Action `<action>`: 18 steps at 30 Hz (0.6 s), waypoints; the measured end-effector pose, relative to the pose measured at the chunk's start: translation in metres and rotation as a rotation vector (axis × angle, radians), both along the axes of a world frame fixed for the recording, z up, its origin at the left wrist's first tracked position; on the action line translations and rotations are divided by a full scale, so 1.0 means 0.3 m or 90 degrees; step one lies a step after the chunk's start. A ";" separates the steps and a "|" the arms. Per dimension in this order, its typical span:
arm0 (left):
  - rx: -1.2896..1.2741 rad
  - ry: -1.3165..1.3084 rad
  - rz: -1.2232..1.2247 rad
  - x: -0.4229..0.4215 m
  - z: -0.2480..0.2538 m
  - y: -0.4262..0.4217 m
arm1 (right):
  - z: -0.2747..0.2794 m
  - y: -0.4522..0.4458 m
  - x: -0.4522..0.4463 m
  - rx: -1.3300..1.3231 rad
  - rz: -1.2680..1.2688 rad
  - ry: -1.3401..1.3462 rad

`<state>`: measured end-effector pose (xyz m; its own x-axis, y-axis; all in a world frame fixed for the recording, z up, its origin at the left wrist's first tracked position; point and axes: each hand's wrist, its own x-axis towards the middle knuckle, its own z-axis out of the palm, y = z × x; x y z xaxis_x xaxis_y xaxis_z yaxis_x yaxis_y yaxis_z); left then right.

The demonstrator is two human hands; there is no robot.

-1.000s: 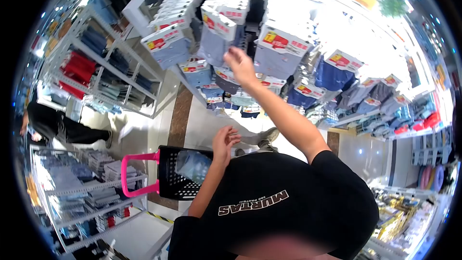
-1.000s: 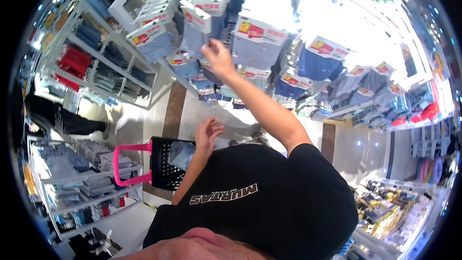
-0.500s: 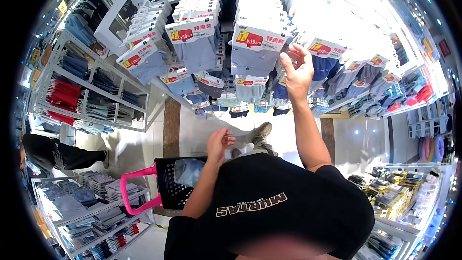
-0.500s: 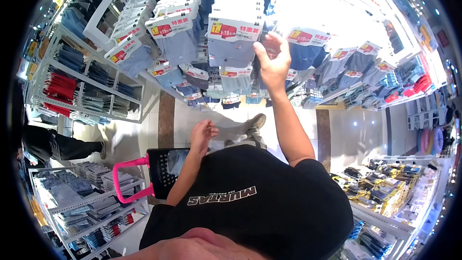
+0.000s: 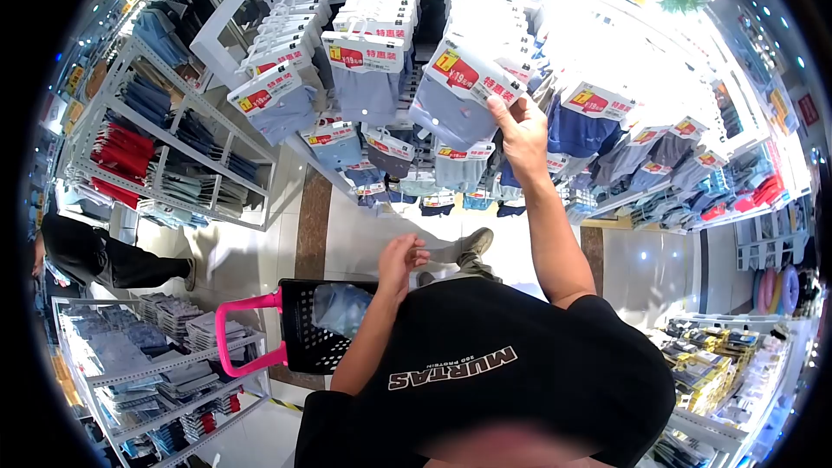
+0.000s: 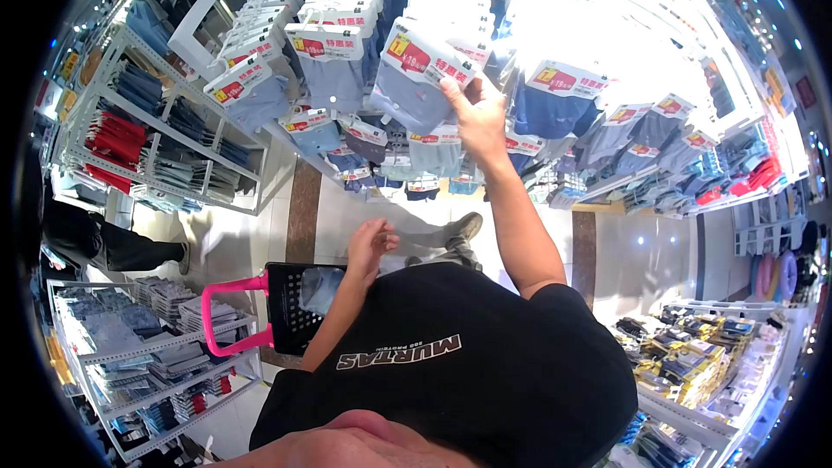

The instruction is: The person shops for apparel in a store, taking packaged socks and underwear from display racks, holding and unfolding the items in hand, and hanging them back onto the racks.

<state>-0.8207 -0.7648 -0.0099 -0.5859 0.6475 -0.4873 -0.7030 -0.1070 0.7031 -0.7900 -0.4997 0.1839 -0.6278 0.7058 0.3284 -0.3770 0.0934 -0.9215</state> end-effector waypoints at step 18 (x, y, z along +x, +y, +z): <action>0.164 0.114 -0.023 0.014 0.156 0.085 | -0.359 -0.206 0.165 -0.457 0.221 -0.169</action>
<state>-0.8164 -0.7394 0.0370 -0.6217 0.7586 -0.1949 -0.5767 -0.2750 0.7693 -0.7404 -0.5615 0.0762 -0.8411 0.4388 -0.3163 -0.0380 -0.6313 -0.7746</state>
